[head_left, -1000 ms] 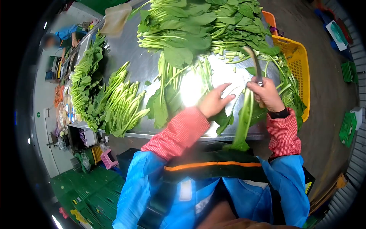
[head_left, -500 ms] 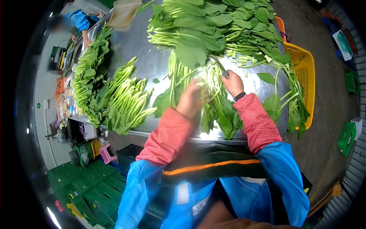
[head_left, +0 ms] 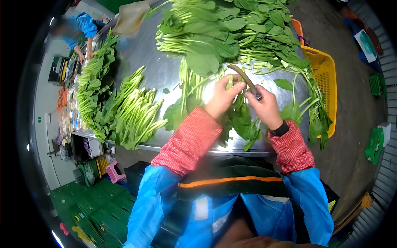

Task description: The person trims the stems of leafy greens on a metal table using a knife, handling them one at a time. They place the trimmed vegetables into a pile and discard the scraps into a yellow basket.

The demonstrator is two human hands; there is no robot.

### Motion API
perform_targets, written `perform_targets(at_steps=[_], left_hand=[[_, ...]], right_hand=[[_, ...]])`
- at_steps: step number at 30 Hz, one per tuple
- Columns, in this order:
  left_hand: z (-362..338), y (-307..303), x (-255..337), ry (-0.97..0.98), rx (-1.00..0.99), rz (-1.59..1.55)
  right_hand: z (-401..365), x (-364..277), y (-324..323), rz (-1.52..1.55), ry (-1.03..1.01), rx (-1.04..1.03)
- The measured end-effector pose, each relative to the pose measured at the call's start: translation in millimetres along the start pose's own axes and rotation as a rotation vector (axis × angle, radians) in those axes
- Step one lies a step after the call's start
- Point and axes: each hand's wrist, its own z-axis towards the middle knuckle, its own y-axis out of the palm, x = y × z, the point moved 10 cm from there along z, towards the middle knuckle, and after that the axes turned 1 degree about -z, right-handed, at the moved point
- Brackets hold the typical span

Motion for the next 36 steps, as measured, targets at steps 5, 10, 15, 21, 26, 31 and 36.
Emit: perform_targets(at_steps=[5, 10, 15, 21, 26, 31, 36], left_hand=[[-17, 33, 2, -0.178, -0.110, -0.069], [-20, 48, 2, -0.190, -0.144, -0.059], [-8, 49, -23, -0.161, -0.137, 0.176], [-1, 59, -19, -0.159, -0.122, 0.203], [5, 47, -9, 0.174, -0.051, 0.253], [-25, 104, 31, 0.283, -0.424, 0.392], [-31, 88, 32, 0.226, -0.382, 0.669]], right_hand=[[-4, -59, -52, -0.566, -0.436, 0.173], [5, 11, -75, -0.767, -0.362, 0.102], [-8, 32, -90, -0.012, 0.003, 0.047], [-10, 12, -91, 0.346, 0.145, -0.027], [-22, -56, -133, -0.370, -0.286, 0.265], [-18, -55, -88, -0.326, -0.312, 0.084], [-17, -58, -73, -0.360, -0.348, -0.132]])
